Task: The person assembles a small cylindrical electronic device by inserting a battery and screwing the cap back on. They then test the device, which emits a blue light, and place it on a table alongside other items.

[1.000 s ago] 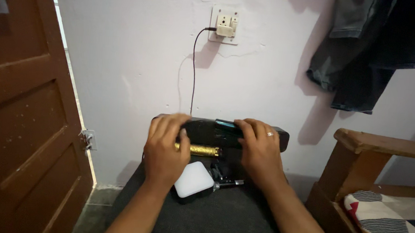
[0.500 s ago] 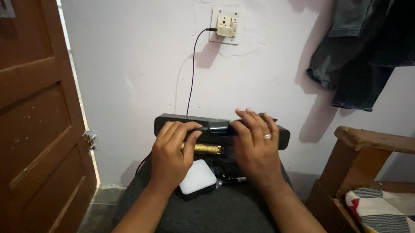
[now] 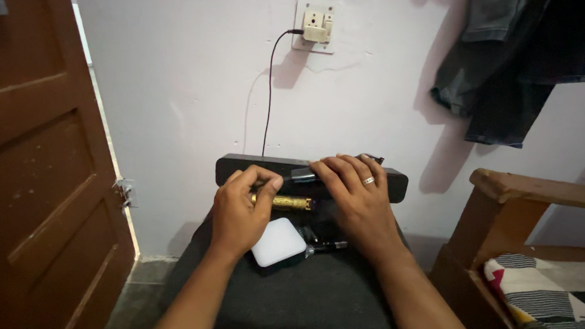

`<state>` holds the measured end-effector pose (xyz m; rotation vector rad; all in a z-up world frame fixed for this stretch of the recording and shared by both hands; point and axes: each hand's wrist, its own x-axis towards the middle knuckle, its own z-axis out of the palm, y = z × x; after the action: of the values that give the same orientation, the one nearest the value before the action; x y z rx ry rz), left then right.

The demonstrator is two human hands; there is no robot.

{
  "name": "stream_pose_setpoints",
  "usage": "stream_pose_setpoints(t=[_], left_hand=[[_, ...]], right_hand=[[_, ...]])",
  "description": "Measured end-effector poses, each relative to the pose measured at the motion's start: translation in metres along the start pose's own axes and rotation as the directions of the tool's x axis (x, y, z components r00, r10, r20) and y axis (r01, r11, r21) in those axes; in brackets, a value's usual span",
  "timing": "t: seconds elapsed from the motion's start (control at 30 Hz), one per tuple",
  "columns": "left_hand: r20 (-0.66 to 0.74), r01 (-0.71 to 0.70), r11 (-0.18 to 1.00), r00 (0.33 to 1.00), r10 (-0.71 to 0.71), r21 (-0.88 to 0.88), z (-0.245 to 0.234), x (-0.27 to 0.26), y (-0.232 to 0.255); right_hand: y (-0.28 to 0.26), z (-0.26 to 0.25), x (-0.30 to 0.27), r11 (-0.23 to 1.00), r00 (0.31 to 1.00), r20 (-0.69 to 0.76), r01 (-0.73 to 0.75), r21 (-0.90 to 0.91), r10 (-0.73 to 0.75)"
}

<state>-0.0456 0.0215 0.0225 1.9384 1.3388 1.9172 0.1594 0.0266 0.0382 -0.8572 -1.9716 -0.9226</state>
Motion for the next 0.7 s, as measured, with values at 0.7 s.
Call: stream_pose_setpoints(t=[0.7], left_hand=[[-0.003, -0.038, 0.994, 0.999, 0.038, -0.107, -0.003, -0.002, -0.016]], right_hand=[[-0.007, -0.007, -0.004, 0.994, 0.997, 0.06, 0.061, -0.089, -0.056]])
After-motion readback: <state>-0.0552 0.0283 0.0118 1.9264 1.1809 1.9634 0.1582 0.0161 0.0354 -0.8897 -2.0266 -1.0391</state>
